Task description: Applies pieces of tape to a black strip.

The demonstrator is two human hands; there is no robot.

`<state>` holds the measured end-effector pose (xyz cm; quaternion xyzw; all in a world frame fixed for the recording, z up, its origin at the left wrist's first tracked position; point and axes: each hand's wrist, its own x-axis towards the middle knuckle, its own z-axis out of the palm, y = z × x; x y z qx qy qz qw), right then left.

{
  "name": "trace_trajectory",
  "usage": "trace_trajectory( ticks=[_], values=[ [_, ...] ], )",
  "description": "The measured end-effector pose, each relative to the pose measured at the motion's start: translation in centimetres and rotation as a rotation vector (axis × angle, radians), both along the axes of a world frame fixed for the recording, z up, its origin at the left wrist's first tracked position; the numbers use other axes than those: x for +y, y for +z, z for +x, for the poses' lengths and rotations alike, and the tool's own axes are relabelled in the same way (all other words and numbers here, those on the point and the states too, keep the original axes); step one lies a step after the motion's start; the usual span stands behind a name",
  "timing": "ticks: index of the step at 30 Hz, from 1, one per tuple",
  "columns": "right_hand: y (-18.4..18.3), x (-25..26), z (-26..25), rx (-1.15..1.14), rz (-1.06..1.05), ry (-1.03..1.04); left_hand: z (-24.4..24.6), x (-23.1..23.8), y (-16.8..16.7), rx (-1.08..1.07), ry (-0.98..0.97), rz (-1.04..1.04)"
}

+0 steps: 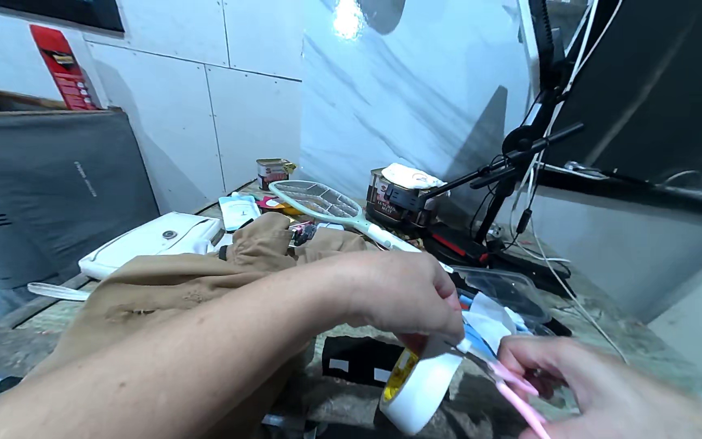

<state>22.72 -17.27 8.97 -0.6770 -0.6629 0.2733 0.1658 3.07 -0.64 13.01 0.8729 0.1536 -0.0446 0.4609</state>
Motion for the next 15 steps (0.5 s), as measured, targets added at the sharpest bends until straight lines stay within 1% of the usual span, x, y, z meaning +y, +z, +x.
trace_trajectory(
  ticks=[5,9,15],
  values=[
    [0.28,-0.08,-0.26,0.009,-0.009,-0.008,-0.14,0.04,-0.03,-0.011,0.006,-0.025],
    [0.17,-0.23,-0.12,0.03,-0.005,-0.002,-0.29,0.21,-0.2,-0.018,0.01,-0.006],
    [-0.3,-0.46,0.06,0.037,0.035,0.008,-0.41,0.13,-0.28,-0.024,0.009,-0.01]
  ],
)
